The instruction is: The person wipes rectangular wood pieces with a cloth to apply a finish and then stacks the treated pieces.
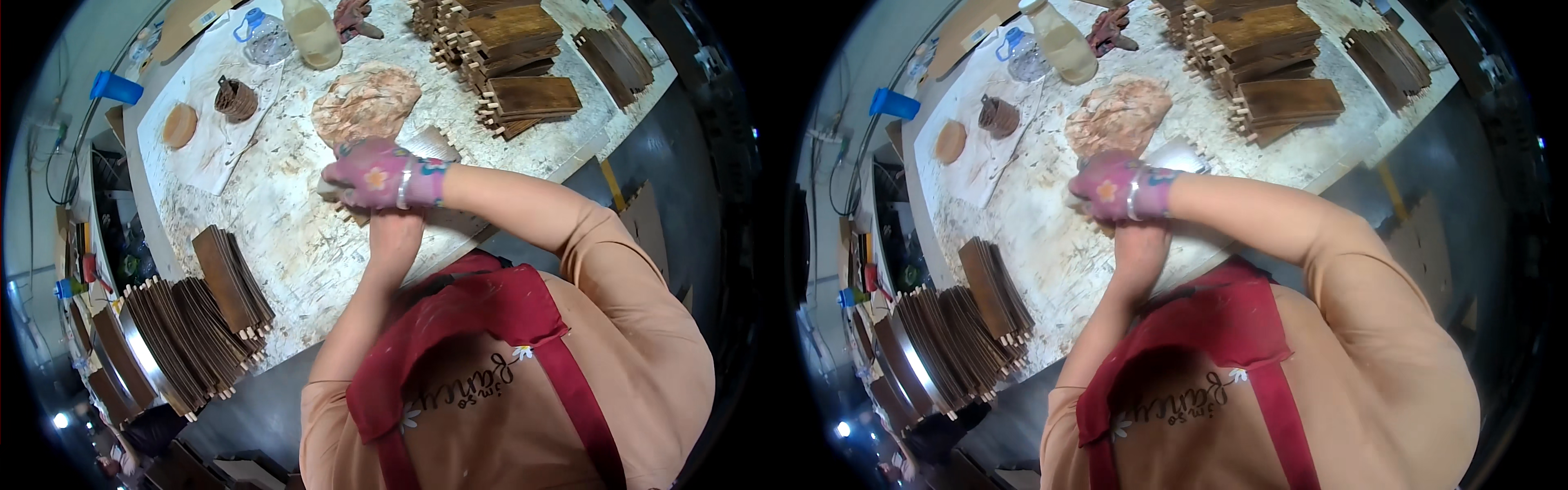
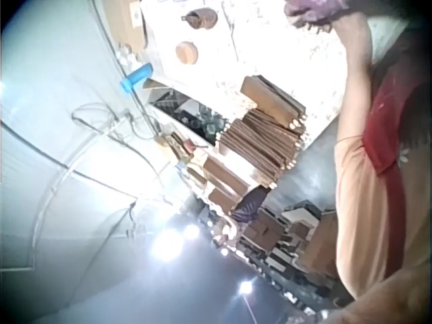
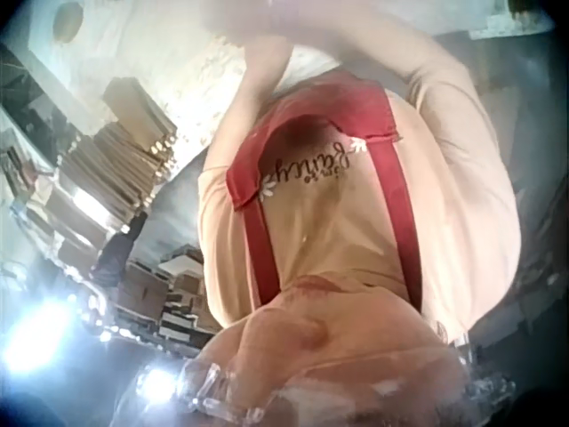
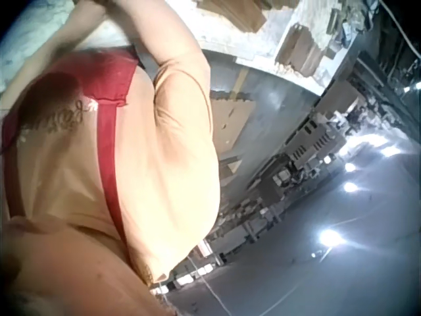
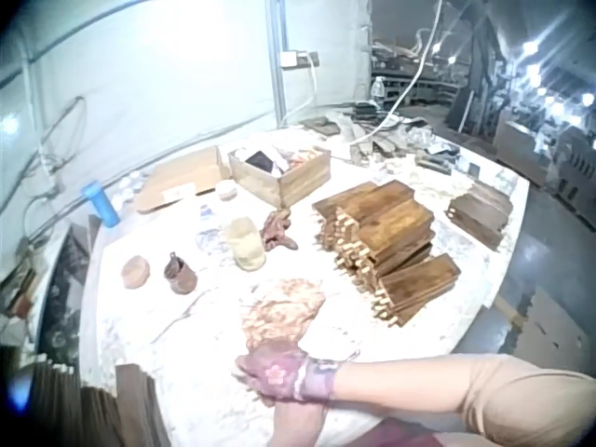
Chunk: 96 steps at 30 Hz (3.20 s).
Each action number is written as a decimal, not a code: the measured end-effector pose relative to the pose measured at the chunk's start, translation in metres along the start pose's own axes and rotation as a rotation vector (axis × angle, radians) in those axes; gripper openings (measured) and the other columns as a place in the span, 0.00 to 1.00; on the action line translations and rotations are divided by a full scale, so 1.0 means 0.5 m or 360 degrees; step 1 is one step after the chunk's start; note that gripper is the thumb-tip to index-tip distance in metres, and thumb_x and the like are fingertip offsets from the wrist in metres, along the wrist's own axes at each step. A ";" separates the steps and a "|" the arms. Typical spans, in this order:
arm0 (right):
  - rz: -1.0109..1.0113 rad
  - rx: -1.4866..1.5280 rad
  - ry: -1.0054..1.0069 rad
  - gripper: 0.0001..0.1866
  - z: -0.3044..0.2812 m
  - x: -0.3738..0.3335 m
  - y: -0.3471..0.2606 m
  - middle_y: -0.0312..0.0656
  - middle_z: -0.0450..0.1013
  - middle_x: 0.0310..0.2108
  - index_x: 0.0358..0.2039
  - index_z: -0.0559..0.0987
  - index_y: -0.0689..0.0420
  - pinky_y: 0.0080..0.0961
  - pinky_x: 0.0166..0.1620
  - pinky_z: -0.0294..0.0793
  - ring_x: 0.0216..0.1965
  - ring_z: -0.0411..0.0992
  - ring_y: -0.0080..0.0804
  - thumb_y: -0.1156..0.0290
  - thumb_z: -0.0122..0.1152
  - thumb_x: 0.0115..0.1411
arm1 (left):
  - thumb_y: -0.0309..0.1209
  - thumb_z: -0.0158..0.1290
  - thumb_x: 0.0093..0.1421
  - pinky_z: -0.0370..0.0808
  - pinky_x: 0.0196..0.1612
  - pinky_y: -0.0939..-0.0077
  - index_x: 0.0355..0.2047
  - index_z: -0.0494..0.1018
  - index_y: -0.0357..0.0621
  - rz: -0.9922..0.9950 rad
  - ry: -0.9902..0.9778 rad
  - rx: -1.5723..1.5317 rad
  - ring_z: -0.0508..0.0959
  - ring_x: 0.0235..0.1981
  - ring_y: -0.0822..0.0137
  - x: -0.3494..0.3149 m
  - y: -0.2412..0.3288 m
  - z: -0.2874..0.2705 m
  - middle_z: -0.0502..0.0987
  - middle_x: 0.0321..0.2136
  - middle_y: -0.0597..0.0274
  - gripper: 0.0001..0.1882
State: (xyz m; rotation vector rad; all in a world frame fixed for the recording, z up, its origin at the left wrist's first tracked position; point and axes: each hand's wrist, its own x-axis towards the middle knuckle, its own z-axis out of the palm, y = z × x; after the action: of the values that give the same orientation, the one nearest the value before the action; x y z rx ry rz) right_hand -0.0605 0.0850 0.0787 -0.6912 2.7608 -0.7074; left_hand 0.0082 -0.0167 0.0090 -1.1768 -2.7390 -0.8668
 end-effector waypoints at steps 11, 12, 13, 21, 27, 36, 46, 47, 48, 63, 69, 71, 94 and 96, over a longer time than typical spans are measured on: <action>0.0353 -0.0899 -0.0301 0.21 -0.173 -0.125 0.159 0.48 0.73 0.40 0.47 0.79 0.46 0.40 0.42 0.75 0.41 0.75 0.47 0.65 0.67 0.50 | 0.39 0.55 0.59 0.58 0.64 0.49 0.58 0.67 0.44 0.0049 0.0117 0.0321 0.64 0.63 0.54 -0.012 0.003 0.024 0.67 0.60 0.57 0.28; 0.0204 -0.0802 -0.0214 0.21 -0.159 -0.115 0.140 0.47 0.72 0.40 0.47 0.79 0.45 0.40 0.41 0.75 0.41 0.74 0.47 0.66 0.66 0.50 | 0.40 0.56 0.58 0.58 0.64 0.49 0.58 0.68 0.44 0.0041 0.0140 0.0332 0.64 0.62 0.54 -0.015 0.003 0.025 0.68 0.59 0.57 0.28; 0.0078 -0.0703 -0.0121 0.21 -0.142 -0.109 0.114 0.46 0.72 0.40 0.47 0.79 0.44 0.40 0.41 0.75 0.41 0.74 0.48 0.68 0.66 0.50 | 0.40 0.56 0.58 0.59 0.63 0.49 0.57 0.68 0.44 0.0051 0.0103 0.0359 0.65 0.61 0.54 -0.018 0.002 0.031 0.69 0.58 0.56 0.28; -0.0341 -0.0233 -0.0417 0.13 -0.021 -0.002 0.015 0.38 0.74 0.38 0.45 0.78 0.43 0.37 0.36 0.76 0.36 0.76 0.43 0.62 0.57 0.59 | 0.44 0.56 0.58 0.62 0.60 0.49 0.56 0.70 0.45 -0.0245 -0.0191 0.0172 0.71 0.56 0.55 -0.027 0.011 0.045 0.71 0.55 0.52 0.28; -0.0286 0.0083 0.0420 0.15 -0.023 0.020 0.083 0.42 0.74 0.37 0.48 0.78 0.47 0.36 0.43 0.76 0.41 0.75 0.43 0.59 0.57 0.63 | 0.44 0.59 0.55 0.58 0.61 0.53 0.59 0.67 0.45 -0.0046 0.0061 0.0331 0.63 0.62 0.56 0.004 0.016 0.001 0.67 0.59 0.54 0.34; 0.0267 0.1210 0.0936 0.23 -0.106 -0.164 0.108 0.39 0.74 0.51 0.53 0.78 0.55 0.26 0.56 0.70 0.53 0.70 0.29 0.60 0.66 0.59 | 0.39 0.63 0.50 0.69 0.51 0.57 0.54 0.70 0.43 -0.0482 0.0117 0.0217 0.72 0.49 0.50 0.020 -0.038 -0.154 0.73 0.48 0.48 0.31; 0.0720 0.1274 0.0826 0.26 0.001 -0.333 0.173 0.42 0.74 0.48 0.55 0.74 0.60 0.24 0.53 0.69 0.48 0.71 0.29 0.57 0.63 0.62 | 0.45 0.59 0.59 0.66 0.58 0.51 0.59 0.67 0.42 -0.1253 0.0271 0.1372 0.67 0.57 0.41 -0.228 -0.212 -0.349 0.69 0.56 0.42 0.32; 0.0817 0.1397 0.0842 0.26 0.010 -0.338 0.159 0.44 0.74 0.48 0.55 0.74 0.61 0.24 0.54 0.69 0.49 0.71 0.31 0.57 0.62 0.62 | 0.44 0.59 0.58 0.66 0.58 0.51 0.59 0.67 0.43 -0.1116 0.0284 0.1448 0.66 0.58 0.40 -0.207 -0.204 -0.341 0.67 0.58 0.41 0.32; 0.0810 0.1364 0.0905 0.26 0.022 -0.341 0.160 0.45 0.74 0.47 0.55 0.74 0.61 0.25 0.54 0.69 0.49 0.71 0.32 0.56 0.60 0.63 | 0.42 0.59 0.58 0.65 0.59 0.50 0.59 0.67 0.41 -0.0894 0.0281 0.1170 0.65 0.59 0.41 -0.167 -0.197 -0.315 0.65 0.60 0.41 0.32; 0.0857 0.0321 0.0595 0.22 -0.015 -0.302 0.112 0.52 0.75 0.36 0.48 0.78 0.51 0.41 0.45 0.73 0.38 0.74 0.51 0.49 0.52 0.64 | 0.40 0.59 0.56 0.63 0.58 0.53 0.59 0.70 0.55 -0.0193 -0.0235 0.0346 0.67 0.59 0.52 0.035 -0.046 -0.053 0.66 0.62 0.57 0.29; 0.0204 0.0025 0.0640 0.22 0.029 -0.333 0.069 0.44 0.71 0.35 0.53 0.75 0.50 0.37 0.37 0.74 0.32 0.73 0.45 0.59 0.60 0.59 | 0.35 0.58 0.56 0.69 0.56 0.60 0.54 0.74 0.49 -0.0069 -0.0437 -0.0193 0.71 0.51 0.49 0.098 -0.128 -0.105 0.72 0.53 0.53 0.24; -0.0127 -0.0092 0.0626 0.23 0.065 -0.277 0.050 0.41 0.71 0.34 0.53 0.75 0.47 0.39 0.41 0.71 0.36 0.73 0.39 0.63 0.63 0.56 | 0.34 0.59 0.56 0.70 0.55 0.62 0.55 0.74 0.50 -0.0027 -0.0492 -0.0247 0.72 0.50 0.50 0.112 -0.148 -0.102 0.72 0.49 0.53 0.24; -0.0384 -0.0284 0.0243 0.21 -0.041 -0.172 0.054 0.40 0.71 0.36 0.52 0.77 0.43 0.36 0.41 0.72 0.39 0.74 0.38 0.62 0.60 0.56 | 0.46 0.48 0.64 0.53 0.66 0.46 0.65 0.59 0.44 0.0022 -0.0131 0.0249 0.59 0.67 0.53 0.000 0.023 0.072 0.61 0.64 0.49 0.33; -0.0660 -0.0371 0.0013 0.20 -0.010 -0.106 0.033 0.39 0.71 0.37 0.50 0.77 0.37 0.37 0.41 0.73 0.39 0.74 0.37 0.63 0.59 0.55 | 0.46 0.47 0.64 0.52 0.67 0.48 0.65 0.59 0.44 -0.0155 -0.0120 -0.0276 0.59 0.66 0.51 -0.014 0.008 0.091 0.62 0.63 0.48 0.32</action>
State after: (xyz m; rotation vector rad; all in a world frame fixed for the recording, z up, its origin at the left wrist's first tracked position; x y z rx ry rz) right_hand -0.0223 0.1255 0.0793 -1.3362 2.7586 -0.4564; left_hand 0.0241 0.0037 -0.0295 -1.1314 -2.8515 -1.1138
